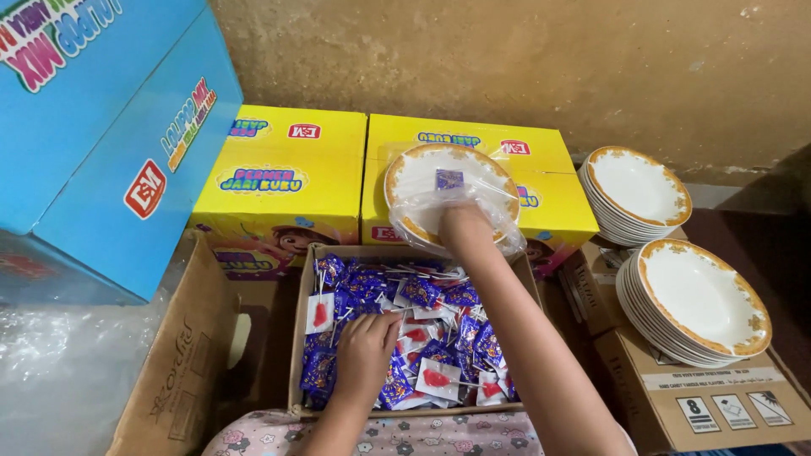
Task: A person is seen picking up small blue and white packets from a cardboard box and arranging them onto a plate that is inside a plastic bag.
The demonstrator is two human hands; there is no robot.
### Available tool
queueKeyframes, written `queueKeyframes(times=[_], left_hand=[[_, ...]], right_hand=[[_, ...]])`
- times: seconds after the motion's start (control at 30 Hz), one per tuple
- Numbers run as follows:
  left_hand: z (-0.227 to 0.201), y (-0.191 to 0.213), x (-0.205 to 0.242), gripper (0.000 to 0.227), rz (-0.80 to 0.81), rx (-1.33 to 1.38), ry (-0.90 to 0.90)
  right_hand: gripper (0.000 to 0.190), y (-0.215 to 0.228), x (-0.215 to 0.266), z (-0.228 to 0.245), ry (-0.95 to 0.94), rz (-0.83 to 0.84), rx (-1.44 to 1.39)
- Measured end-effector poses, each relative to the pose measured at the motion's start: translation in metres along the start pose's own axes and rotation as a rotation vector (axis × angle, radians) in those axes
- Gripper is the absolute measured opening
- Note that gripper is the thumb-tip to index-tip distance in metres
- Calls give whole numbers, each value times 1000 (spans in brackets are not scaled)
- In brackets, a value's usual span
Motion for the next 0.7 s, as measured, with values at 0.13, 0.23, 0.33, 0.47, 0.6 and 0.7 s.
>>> queueKeyframes(times=[0.13,0.23,0.33,0.47,0.6,0.7], left_hand=[[-7,8,2,19,-77,46,-74],[-11,17,6,19,-200,125,-240],[-18,23,6,22,-249,242,-309],[-42,31,-4,15,-303,424,-361],[-63,27,-25,20,-238,440,-386],[-60,10,-32,33,-219,303,-529]], right_hand=[[38,12,42,-15,121,-75,-68],[38,15,93,-40,568,-465,-412],[18,3,138,-87,735,-815,-633],[20,-45,135,-142,474,-687,-695],[22,-55,124,-163,333,-598,-693],[24,-43,126,-158,301,-564,-737]])
Point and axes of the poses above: each hand's wrist, its own x-axis away from the middle knuckle, its own y-axis out of the back of the hand, z = x × y, the point moved 4 cm from there along -x, towards the middle knuckle, and after that the axes turned 14 degrees about -z, right-handed, at the moved point
